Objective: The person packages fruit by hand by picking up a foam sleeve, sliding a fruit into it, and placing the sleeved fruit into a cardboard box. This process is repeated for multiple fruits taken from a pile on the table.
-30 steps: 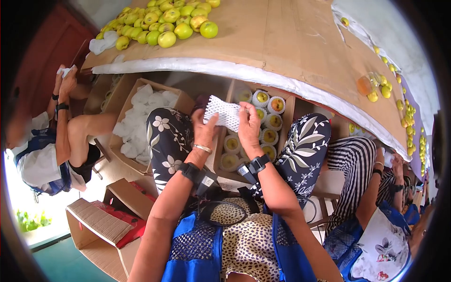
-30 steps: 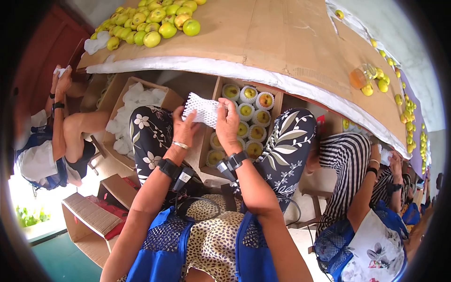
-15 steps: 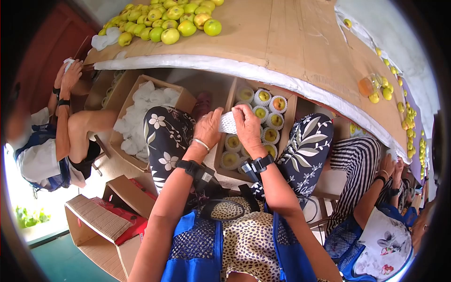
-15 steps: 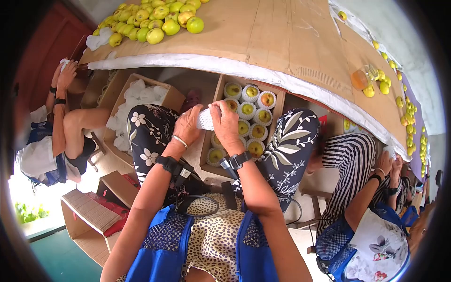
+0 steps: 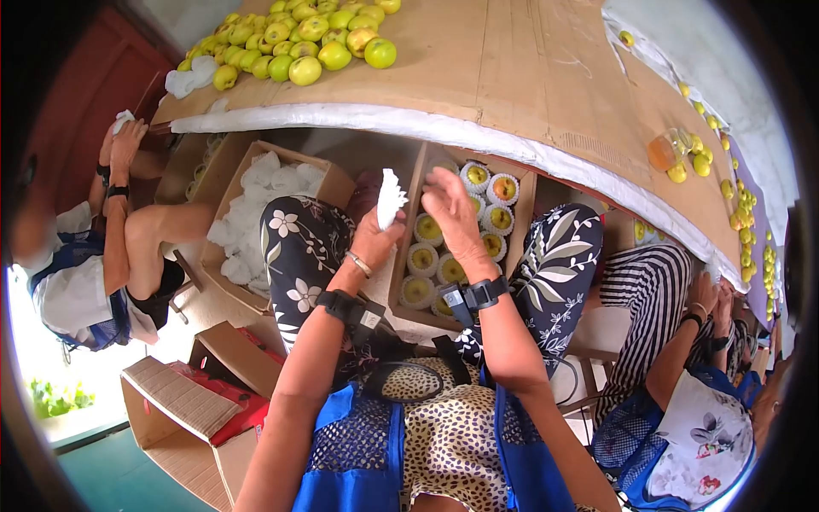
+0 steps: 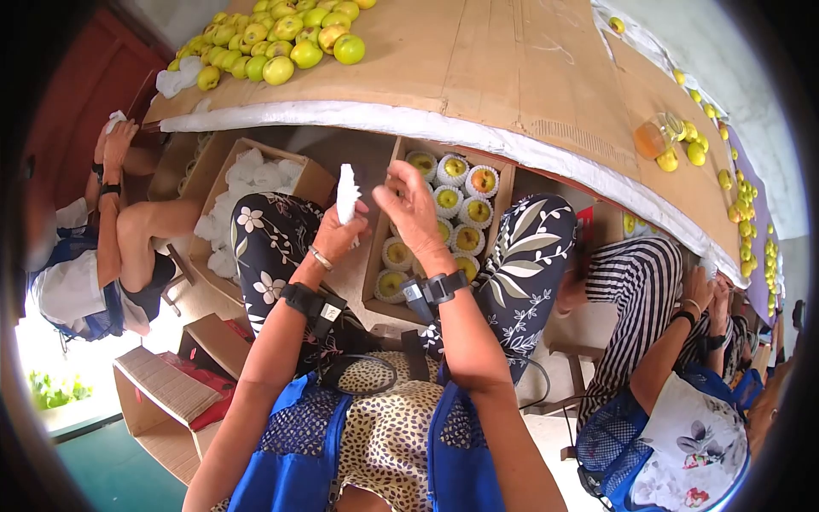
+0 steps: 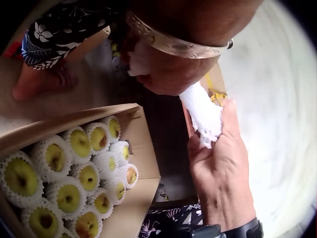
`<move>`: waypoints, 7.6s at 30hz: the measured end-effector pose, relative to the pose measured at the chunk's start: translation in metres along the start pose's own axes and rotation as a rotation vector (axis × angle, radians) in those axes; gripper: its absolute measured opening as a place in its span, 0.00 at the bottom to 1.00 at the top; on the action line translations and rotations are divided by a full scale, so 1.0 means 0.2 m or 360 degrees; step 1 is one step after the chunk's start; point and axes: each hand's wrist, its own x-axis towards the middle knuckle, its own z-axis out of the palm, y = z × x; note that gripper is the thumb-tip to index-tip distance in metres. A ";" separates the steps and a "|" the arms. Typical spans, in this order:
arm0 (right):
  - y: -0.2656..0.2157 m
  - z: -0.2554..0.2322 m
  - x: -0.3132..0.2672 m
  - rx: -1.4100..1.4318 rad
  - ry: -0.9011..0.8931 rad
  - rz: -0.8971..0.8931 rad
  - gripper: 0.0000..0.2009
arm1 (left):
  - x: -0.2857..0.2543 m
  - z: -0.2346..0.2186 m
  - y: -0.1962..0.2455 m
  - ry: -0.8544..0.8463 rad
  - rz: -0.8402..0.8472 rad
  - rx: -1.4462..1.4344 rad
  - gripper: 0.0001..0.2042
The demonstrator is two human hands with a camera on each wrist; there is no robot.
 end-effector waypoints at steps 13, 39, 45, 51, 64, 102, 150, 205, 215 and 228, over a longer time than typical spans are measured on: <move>-0.01 0.04 -0.07 0.0616 -0.0565 0.0688 0.13 | -0.12 0.04 0.21 -0.1178 -0.0774 -0.0244 0.11; 0.01 0.02 0.00 0.0166 0.0352 -0.0036 0.07 | -0.07 0.06 0.15 -0.0669 -0.0105 -0.0274 0.23; 0.05 0.09 -0.08 -0.0007 0.0063 0.0043 0.09 | -0.04 0.07 0.09 -0.0407 0.0155 -0.0134 0.08; 0.12 0.05 -0.05 0.0214 0.0012 0.0105 0.11 | -0.02 0.04 0.15 0.0089 0.0064 -0.0739 0.07; 0.06 -0.05 -0.01 0.0633 -0.0154 0.0797 0.10 | -0.02 -0.01 0.13 -0.0078 0.0311 0.0006 0.19; -0.08 0.58 0.91 -0.1612 -0.0336 -0.0887 0.23 | -0.01 -0.19 0.17 0.0699 0.0000 -0.1487 0.07; -0.39 -0.08 -0.07 0.0225 -0.0319 0.0552 0.25 | 0.12 0.20 0.18 0.0811 0.0403 0.0003 0.06; -0.14 -0.16 0.00 -0.0902 0.0031 -0.0366 0.10 | 0.02 0.22 0.24 -0.0135 0.0028 -0.1180 0.26; -0.20 -0.11 -0.01 -0.0954 0.0058 -0.0348 0.06 | 0.01 0.23 0.20 -0.0164 -0.0061 -0.1261 0.25; -0.23 -0.03 -0.04 -0.1174 -0.0038 -0.0378 0.25 | 0.03 0.21 0.24 0.0202 0.0265 -0.1000 0.25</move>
